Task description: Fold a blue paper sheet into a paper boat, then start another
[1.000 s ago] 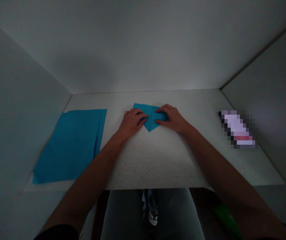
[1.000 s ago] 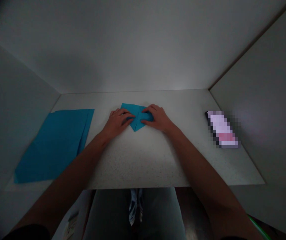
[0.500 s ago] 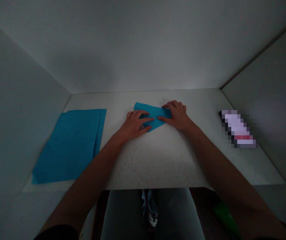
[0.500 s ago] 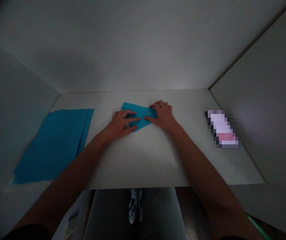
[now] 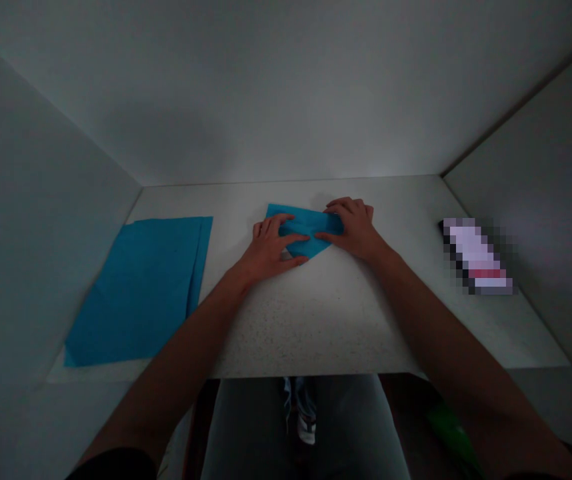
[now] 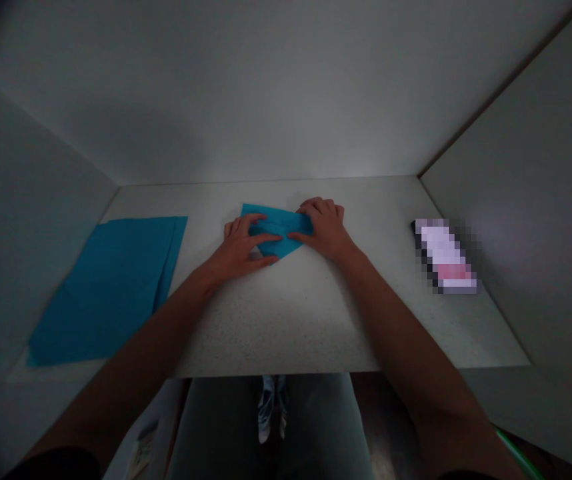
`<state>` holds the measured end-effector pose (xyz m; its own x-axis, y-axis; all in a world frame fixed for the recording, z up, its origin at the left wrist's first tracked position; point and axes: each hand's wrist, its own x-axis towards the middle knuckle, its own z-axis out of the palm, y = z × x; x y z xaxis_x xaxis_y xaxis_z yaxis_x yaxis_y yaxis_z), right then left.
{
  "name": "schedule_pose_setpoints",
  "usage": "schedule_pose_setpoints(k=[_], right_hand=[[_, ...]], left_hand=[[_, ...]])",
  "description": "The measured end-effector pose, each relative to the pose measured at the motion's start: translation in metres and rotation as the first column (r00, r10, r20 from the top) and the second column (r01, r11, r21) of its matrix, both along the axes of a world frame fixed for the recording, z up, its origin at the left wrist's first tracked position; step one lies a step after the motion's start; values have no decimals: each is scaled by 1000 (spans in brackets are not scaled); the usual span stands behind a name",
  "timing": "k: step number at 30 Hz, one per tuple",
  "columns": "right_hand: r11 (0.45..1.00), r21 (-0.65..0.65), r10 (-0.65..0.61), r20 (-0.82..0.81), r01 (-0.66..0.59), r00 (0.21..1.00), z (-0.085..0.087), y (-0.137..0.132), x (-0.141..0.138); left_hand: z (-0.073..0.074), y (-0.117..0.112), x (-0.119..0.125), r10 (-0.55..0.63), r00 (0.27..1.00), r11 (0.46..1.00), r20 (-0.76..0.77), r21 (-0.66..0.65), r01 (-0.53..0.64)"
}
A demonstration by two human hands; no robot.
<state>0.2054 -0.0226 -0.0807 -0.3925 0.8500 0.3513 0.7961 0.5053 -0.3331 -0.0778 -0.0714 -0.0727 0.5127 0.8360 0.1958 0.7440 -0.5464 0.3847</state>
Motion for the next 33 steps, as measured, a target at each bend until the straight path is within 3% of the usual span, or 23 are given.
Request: schedule_pose_setpoints(k=[3,7,10,14,27,33], right_hand=[[992,37,119,18,-119,993,8,-3,0],[933,-43,358,-6,-358,934,17,-5,-2],[895,-82,436,-45,-439,899,18,-5,-3],[918,-100,379,-69,-385,923,18,-4,-3],[977,-122,166,-95,-177,981,15,2,2],[977,-90,192,-36,-195,981,21,-3,-2]], left_hand=[[-4,0,1,42,998,999,38,29,-43],[-6,2,1,96,989,987,111,115,-109],[-4,2,0,82,991,980,104,170,-99],[-2,3,-2,67,996,983,66,164,-77],[1,9,-9,183,982,980,48,74,-186],[2,10,-9,193,980,980,53,37,-195]])
